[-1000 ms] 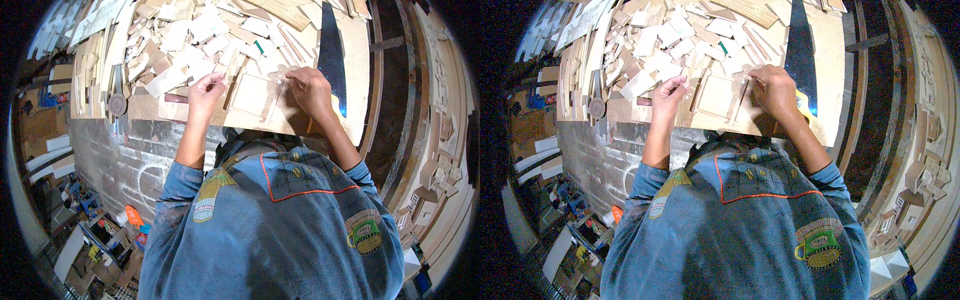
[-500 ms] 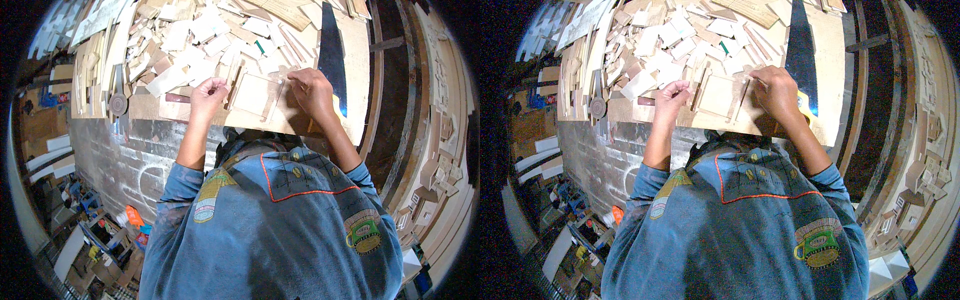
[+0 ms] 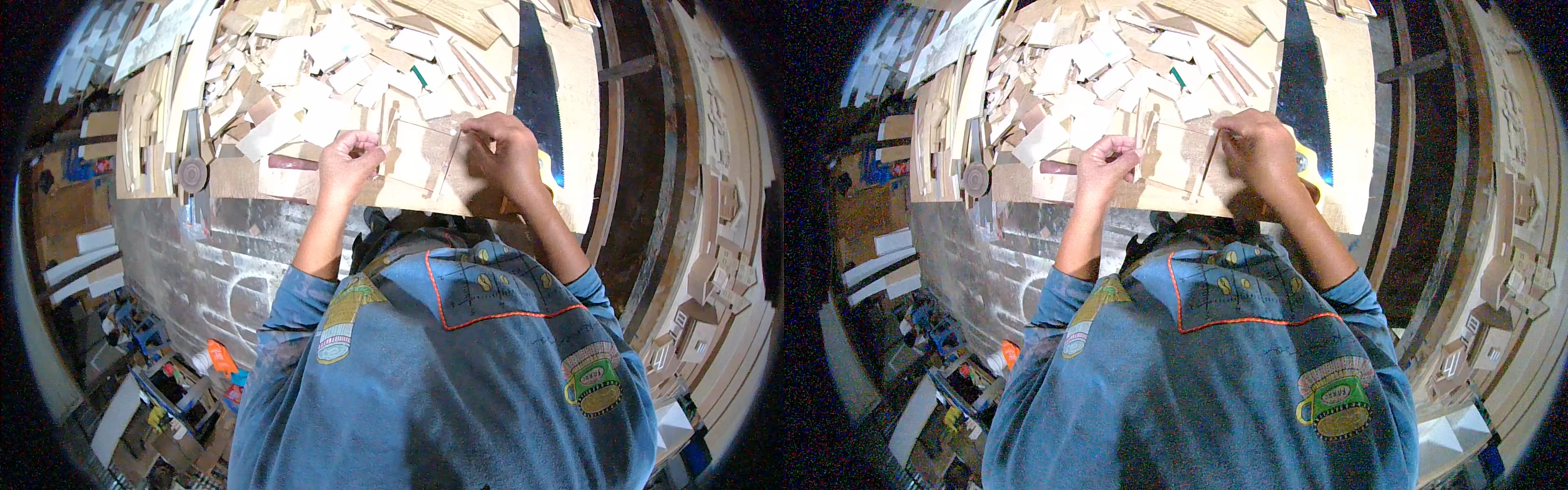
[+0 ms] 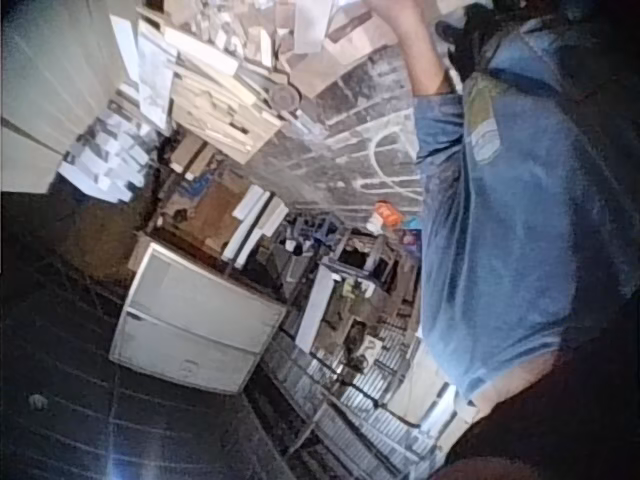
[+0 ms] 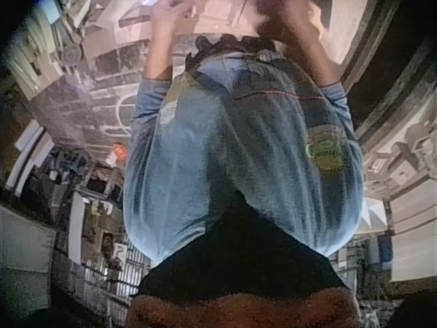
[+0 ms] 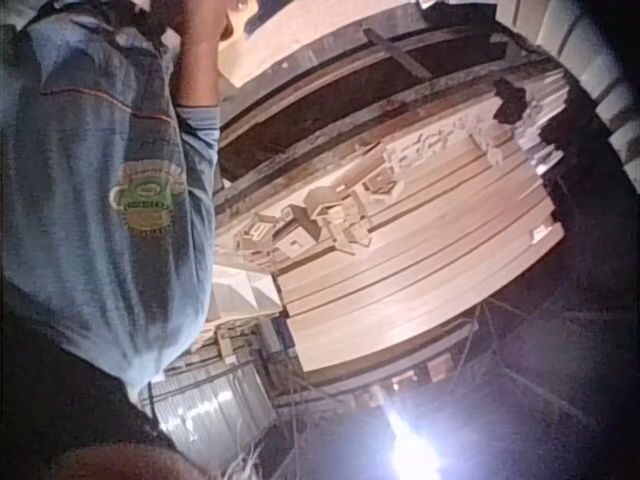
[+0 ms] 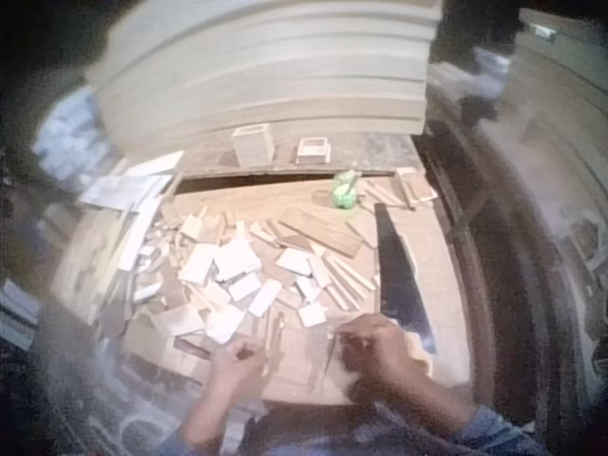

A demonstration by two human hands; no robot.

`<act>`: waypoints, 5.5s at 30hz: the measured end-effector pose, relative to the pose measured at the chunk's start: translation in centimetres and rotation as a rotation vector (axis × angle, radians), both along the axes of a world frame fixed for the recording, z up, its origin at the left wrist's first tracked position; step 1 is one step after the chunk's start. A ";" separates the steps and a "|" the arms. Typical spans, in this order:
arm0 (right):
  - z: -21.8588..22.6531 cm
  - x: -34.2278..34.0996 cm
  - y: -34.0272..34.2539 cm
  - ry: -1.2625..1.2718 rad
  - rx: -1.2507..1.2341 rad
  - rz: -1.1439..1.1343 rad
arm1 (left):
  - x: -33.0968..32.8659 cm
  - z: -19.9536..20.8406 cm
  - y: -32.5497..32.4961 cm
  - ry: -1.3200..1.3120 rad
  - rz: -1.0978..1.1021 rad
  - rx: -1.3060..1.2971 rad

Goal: The person applies glue to the ends of small wooden strips using a stick and presses them together to form a square frame. They rub a sanding block against the surfaces of the wood pieces.

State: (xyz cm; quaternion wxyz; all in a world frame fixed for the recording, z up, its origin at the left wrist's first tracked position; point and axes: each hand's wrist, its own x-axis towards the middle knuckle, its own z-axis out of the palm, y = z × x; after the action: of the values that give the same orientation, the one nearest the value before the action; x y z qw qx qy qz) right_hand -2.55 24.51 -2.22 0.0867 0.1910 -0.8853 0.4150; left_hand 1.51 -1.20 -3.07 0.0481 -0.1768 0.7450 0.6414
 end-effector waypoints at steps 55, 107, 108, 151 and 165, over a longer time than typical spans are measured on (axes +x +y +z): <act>-0.3 -6.1 -8.9 -0.386 0.268 0.015 | 3.3 -1.2 -3.6 0.357 0.261 -0.310; 3.3 -6.0 -8.1 -0.064 0.591 0.550 | 5.5 -1.5 -5.1 0.555 0.111 -0.945; 3.7 -5.9 -8.3 0.048 0.547 0.622 | 5.5 -1.6 -5.2 0.562 0.111 -0.935; 3.0 -2.6 -7.8 -0.240 0.215 0.529 | 6.5 -1.7 -4.0 0.553 0.086 -0.889; 2.2 -1.8 -7.8 -0.272 0.115 0.442 | 5.8 -0.7 -2.8 0.558 0.035 -0.884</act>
State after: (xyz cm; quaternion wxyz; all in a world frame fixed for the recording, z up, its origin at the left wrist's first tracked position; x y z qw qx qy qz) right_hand -4.31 16.72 -0.04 -0.1367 0.3269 -0.8477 0.3947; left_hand 7.32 -4.02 -3.80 -0.2422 -0.0153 0.9260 0.2893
